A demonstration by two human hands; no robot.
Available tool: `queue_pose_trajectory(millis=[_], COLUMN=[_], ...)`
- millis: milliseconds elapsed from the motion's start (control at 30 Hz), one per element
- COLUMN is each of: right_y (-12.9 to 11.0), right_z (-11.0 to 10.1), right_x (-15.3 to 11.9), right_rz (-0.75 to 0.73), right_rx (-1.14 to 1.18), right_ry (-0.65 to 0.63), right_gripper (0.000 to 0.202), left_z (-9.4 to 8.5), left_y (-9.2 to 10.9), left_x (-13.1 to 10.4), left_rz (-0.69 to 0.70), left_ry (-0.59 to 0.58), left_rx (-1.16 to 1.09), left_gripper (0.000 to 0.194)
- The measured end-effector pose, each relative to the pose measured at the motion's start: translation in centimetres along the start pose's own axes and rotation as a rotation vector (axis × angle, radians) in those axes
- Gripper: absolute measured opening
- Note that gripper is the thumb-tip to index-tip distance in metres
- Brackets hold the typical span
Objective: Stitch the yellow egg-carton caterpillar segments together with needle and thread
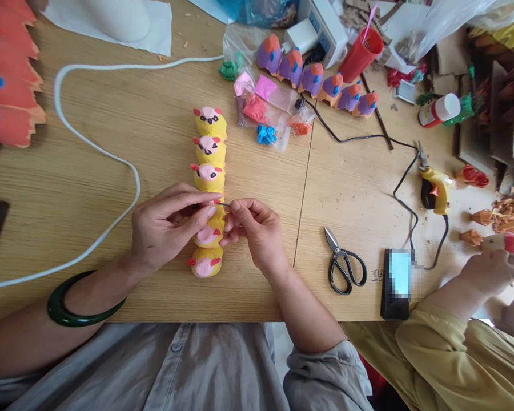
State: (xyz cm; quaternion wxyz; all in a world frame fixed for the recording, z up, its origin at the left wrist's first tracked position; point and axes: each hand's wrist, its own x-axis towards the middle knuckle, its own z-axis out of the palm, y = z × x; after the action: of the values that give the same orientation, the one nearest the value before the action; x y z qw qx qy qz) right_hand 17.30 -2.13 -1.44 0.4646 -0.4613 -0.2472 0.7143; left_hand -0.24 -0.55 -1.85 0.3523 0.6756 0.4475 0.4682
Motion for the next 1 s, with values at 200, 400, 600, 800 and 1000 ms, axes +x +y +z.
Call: queue_pose_trajectory(millis=[200, 400, 600, 800, 1000], right_y=[0.00, 0.43, 0.48, 0.43, 0.37], right_z=[0.23, 0.24, 0.22, 0.31, 0.25], right_x=[0.04, -0.03, -0.04, -0.11, -0.24], right_rz=[0.060, 0.043, 0.036, 0.033, 0.033], right_rx=[0.048, 0.013, 0.015, 0.005, -0.011], right_ry=[-0.064, -0.061, -0.064, -0.073, -0.089], right_gripper=[0.037, 0.037, 0.036, 0.034, 0.033], left_z=[0.11, 0.06, 0.03, 0.18, -0.01], left_y=[0.23, 0.20, 0.18, 0.15, -0.11], left_x=[0.06, 0.03, -0.02, -0.05, -0.09], left_rz=[0.043, 0.031, 0.019, 0.023, 0.113], left_ry=[-0.037, -0.028, -0.019, -0.009, 0.007], left_rx=[-0.001, -0.011, -0.004, 0.012, 0.088], left_gripper=[0.015, 0.010, 0.011, 0.010, 0.014])
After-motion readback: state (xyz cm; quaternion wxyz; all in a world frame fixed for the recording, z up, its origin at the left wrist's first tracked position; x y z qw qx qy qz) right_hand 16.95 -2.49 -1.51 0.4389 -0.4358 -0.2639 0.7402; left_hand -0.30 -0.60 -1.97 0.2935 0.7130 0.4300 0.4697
